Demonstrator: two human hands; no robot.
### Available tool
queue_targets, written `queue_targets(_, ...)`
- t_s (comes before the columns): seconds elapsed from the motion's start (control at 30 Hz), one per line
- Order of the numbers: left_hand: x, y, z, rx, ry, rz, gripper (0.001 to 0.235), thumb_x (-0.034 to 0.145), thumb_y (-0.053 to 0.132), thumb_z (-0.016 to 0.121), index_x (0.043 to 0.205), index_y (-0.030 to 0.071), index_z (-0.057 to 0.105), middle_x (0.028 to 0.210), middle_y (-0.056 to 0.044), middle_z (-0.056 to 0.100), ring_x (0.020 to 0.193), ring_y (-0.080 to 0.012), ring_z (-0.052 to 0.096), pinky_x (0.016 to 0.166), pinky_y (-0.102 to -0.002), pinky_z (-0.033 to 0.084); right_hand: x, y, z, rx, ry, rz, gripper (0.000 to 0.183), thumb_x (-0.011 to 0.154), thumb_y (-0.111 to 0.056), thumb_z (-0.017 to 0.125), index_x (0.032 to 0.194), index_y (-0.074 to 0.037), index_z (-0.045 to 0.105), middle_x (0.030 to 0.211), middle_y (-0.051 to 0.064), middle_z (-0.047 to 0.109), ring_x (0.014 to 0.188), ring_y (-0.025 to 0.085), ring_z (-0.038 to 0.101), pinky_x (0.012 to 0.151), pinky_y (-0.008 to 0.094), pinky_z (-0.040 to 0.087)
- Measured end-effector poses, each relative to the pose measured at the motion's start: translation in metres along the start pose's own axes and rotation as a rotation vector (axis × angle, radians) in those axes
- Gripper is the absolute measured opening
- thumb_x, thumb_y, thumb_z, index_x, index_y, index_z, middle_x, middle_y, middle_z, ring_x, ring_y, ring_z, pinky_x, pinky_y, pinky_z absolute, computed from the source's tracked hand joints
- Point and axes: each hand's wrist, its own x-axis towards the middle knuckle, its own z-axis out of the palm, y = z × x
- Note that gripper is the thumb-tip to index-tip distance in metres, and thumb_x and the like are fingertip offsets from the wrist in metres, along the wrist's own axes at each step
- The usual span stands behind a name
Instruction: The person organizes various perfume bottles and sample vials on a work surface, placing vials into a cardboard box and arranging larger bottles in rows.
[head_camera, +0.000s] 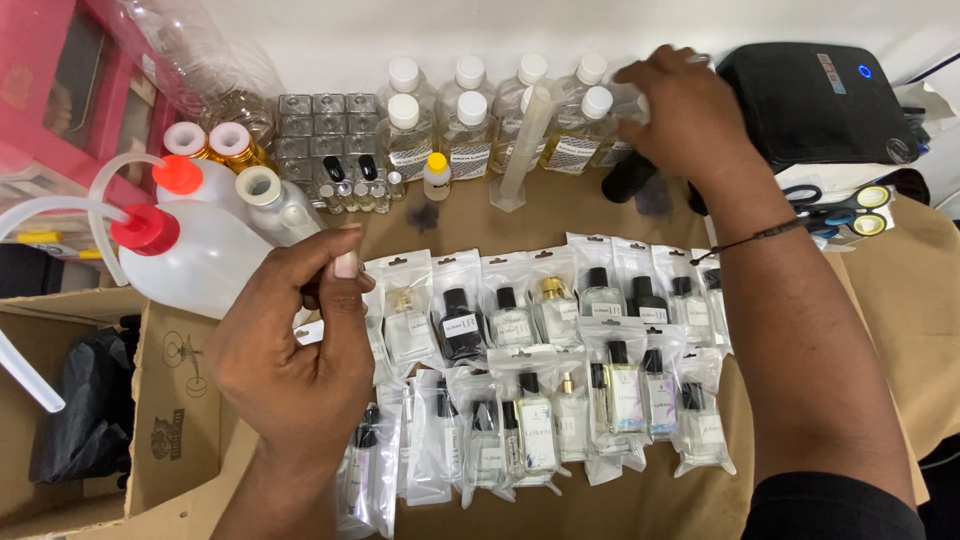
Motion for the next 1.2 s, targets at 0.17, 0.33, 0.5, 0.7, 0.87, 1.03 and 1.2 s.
queue_targets(0.17, 0.000, 0.000, -0.001, -0.015, -0.008, 0.005, 0.015, 0.105, -0.012, 0.057, 0.112, -0.007, 0.069, 0.095, -0.017, 0.073, 0.075, -0.0200, 0.071, 0.067, -0.029, 0.054, 0.012, -0.004, 0.030, -0.071, -0.036, -0.201, 0.058, 0.084, -0.020, 0.081, 0.138, -0.011, 0.061, 0.113, 0.016, 0.069, 0.106, 0.040, 0.059, 0.077, 0.051, 0.050)
queue_targets(0.33, 0.001, 0.000, 0.000, -0.006, 0.001, -0.008, 0.014, 0.106, -0.010, 0.057, 0.110, -0.007, 0.069, 0.105, -0.017, 0.075, 0.074, -0.0197, 0.072, 0.065, -0.028, 0.054, 0.009, 0.004, 0.040, -0.089, 0.034, -0.246, 0.064, 0.079, -0.018, 0.085, 0.138, -0.010, 0.063, 0.114, 0.016, 0.071, 0.106, 0.040, 0.059, 0.077, 0.050, 0.049)
queue_targets(0.5, 0.000, 0.000, 0.000, -0.013, -0.006, 0.014, 0.013, 0.106, -0.011, 0.058, 0.111, -0.007, 0.069, 0.103, -0.017, 0.075, 0.074, -0.0203, 0.072, 0.065, -0.029, 0.054, 0.001, 0.000, 0.034, -0.210, 0.158, -0.316, 0.066, 0.077, -0.015, 0.084, 0.140, -0.011, 0.064, 0.114, 0.013, 0.070, 0.102, 0.035, 0.060, 0.072, 0.046, 0.051)
queue_targets(0.7, 0.000, 0.001, -0.001, -0.022, -0.015, 0.014, 0.014, 0.106, -0.012, 0.057, 0.112, -0.008, 0.069, 0.100, -0.018, 0.074, 0.075, -0.0209, 0.072, 0.067, -0.029, 0.054, -0.021, -0.006, 0.003, -0.025, 0.190, -0.069, 0.041, 0.098, -0.024, 0.077, 0.134, -0.005, 0.069, 0.116, 0.020, 0.068, 0.099, 0.043, 0.063, 0.069, 0.053, 0.052)
queue_targets(0.87, -0.001, 0.002, 0.001, -0.028, -0.014, 0.012, 0.013, 0.107, -0.010, 0.056, 0.110, -0.008, 0.068, 0.103, -0.018, 0.074, 0.074, -0.0208, 0.071, 0.065, -0.029, 0.054, -0.050, -0.014, 0.006, -0.101, -0.152, 0.323, 0.058, 0.099, -0.060, 0.069, 0.127, -0.009, 0.068, 0.113, 0.020, 0.072, 0.092, 0.042, 0.068, 0.064, 0.051, 0.053)
queue_targets(1.03, -0.002, 0.004, 0.000, -0.025, -0.015, 0.000, 0.013, 0.106, -0.010, 0.057, 0.110, -0.007, 0.069, 0.105, -0.018, 0.075, 0.074, -0.0204, 0.072, 0.066, -0.029, 0.054, -0.068, -0.012, 0.025, 0.208, -0.066, 0.394, 0.039, 0.091, -0.031, 0.078, 0.119, -0.007, 0.064, 0.105, 0.018, 0.072, 0.092, 0.043, 0.067, 0.071, 0.053, 0.050)
queue_targets(1.2, -0.001, 0.004, 0.002, -0.013, -0.009, 0.010, 0.012, 0.107, -0.009, 0.058, 0.110, -0.009, 0.069, 0.101, -0.019, 0.074, 0.074, -0.0214, 0.072, 0.065, -0.030, 0.054, -0.082, 0.019, 0.047, 0.196, 0.126, 0.365, 0.035, 0.086, -0.020, 0.080, 0.114, -0.004, 0.064, 0.103, 0.021, 0.070, 0.093, 0.044, 0.065, 0.074, 0.055, 0.049)
